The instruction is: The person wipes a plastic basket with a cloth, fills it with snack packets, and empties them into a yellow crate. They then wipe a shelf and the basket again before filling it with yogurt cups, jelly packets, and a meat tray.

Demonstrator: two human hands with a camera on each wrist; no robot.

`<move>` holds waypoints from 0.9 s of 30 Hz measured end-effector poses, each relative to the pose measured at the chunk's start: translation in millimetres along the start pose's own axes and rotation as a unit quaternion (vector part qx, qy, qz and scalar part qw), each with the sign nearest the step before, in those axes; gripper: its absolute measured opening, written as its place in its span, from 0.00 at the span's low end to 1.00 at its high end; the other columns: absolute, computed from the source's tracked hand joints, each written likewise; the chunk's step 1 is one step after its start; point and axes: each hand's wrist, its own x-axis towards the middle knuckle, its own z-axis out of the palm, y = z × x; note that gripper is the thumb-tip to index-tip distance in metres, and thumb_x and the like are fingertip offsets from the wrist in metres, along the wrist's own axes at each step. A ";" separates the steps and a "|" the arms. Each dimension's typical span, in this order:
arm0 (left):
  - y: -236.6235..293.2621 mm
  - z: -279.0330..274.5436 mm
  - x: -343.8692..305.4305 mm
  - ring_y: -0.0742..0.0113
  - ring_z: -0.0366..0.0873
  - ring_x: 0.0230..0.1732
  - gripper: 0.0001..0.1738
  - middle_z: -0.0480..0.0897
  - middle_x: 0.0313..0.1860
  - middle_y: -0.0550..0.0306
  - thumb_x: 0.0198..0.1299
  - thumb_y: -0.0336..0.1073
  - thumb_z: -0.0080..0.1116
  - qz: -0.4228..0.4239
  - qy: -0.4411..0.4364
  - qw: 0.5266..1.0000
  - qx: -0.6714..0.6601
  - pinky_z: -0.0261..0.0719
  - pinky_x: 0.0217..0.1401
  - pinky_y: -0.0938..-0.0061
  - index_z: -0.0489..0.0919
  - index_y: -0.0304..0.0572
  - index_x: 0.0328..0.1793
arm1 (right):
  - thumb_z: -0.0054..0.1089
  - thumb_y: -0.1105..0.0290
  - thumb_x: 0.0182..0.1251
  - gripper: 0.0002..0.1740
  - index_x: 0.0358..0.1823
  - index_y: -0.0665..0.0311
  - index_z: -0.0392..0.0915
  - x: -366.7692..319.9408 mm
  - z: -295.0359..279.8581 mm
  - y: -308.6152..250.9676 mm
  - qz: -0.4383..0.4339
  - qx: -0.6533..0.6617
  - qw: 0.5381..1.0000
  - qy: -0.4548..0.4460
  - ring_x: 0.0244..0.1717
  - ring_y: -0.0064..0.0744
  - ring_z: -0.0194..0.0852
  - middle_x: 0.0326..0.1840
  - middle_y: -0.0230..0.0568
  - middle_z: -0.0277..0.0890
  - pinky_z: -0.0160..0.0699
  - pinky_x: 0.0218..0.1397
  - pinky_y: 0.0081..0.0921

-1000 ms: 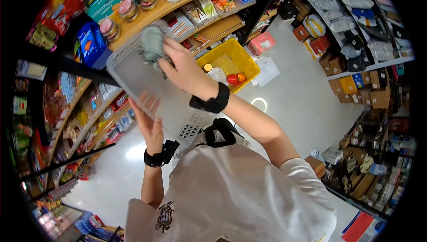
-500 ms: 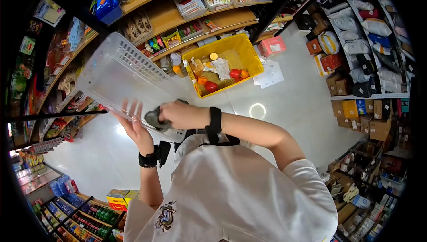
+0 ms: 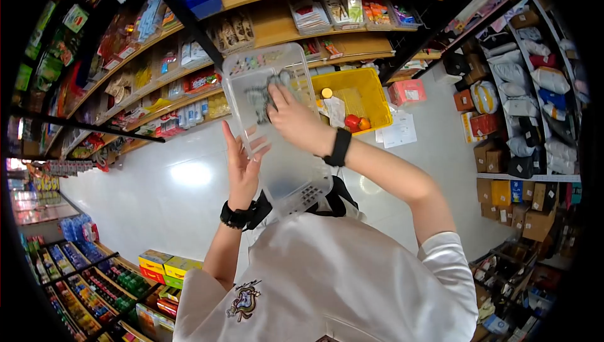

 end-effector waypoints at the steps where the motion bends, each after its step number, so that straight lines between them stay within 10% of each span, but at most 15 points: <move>1: 3.9 1.7 2.5 0.58 0.70 0.55 0.46 0.62 0.63 0.46 0.60 0.30 0.48 -0.017 0.044 0.999 -0.009 0.72 0.58 0.63 0.31 0.54 0.76 | 0.48 0.73 0.52 0.24 0.53 0.75 0.70 -7.7 1.1 -12.3 0.016 0.065 0.997 0.026 0.65 0.57 0.53 0.60 0.60 0.59 0.59 0.65 0.45; 11: 5.9 -30.4 60.3 0.50 0.70 0.57 0.48 0.61 0.63 0.41 0.61 0.37 0.49 0.174 0.057 0.982 0.048 0.71 0.58 0.57 0.27 0.53 0.75 | 0.50 0.81 0.43 0.25 0.48 0.66 0.75 -20.9 8.7 -69.6 -0.004 0.410 0.912 0.024 0.53 0.51 0.64 0.49 0.52 0.66 0.68 0.54 0.37; 18: -4.1 -65.2 109.7 0.64 0.67 0.59 0.45 0.60 0.66 0.51 0.59 0.26 0.51 0.025 -0.014 1.000 -0.012 0.66 0.60 0.72 0.38 0.46 0.76 | 0.49 0.81 0.39 0.23 0.44 0.67 0.75 33.9 -15.4 -0.7 0.072 0.560 0.821 -0.084 0.52 0.49 0.71 0.47 0.50 0.74 0.71 0.56 0.35; 22: -5.8 -89.5 137.4 0.66 0.62 0.63 0.43 0.53 0.72 0.53 0.59 0.23 0.50 -0.011 -0.081 0.997 0.000 0.66 0.60 0.76 0.39 0.45 0.76 | 0.51 0.83 0.39 0.25 0.46 0.64 0.75 91.8 -59.5 70.1 0.138 0.432 0.865 0.213 0.50 0.51 0.72 0.46 0.49 0.75 0.72 0.52 0.36; 27: 12.8 -116.1 157.1 0.62 0.65 0.62 0.46 0.53 0.72 0.50 0.59 0.32 0.53 0.003 -0.111 0.992 -0.063 0.65 0.62 0.71 0.35 0.47 0.76 | 0.53 0.76 0.48 0.16 0.42 0.64 0.77 154.4 -25.7 75.7 0.072 0.011 0.985 0.155 0.54 0.39 0.68 0.48 0.44 0.74 0.57 0.64 0.39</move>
